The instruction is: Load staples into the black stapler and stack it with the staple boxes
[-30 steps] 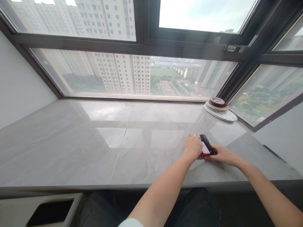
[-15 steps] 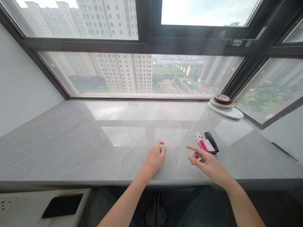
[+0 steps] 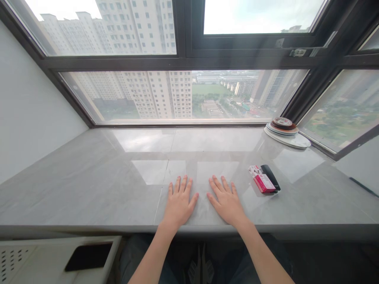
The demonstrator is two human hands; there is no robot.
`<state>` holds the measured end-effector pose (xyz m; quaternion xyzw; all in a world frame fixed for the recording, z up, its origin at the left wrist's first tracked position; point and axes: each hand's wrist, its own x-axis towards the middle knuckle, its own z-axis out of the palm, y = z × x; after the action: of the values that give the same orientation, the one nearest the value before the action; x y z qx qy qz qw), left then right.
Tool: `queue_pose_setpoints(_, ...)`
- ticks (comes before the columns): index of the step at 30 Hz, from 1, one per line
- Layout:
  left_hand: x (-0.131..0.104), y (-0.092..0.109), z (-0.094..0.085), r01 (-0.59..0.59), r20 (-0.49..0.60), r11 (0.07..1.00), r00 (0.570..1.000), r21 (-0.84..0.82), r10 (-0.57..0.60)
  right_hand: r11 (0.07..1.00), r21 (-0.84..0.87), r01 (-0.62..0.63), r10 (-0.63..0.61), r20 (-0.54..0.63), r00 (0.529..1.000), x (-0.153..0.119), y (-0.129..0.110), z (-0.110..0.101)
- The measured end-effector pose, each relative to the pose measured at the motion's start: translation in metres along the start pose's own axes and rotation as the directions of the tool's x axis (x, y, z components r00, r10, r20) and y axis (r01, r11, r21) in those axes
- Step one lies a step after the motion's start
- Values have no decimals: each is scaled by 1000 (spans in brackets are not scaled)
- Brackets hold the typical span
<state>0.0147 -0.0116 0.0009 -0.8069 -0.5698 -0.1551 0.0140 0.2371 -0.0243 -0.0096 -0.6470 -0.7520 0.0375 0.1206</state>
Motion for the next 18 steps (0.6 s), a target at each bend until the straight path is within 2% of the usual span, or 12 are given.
queue_pose_setpoints(18,0,-12,5,-50,76,998,996,-48,54,1000,18,3,-3,-16,1000,1,0,1)
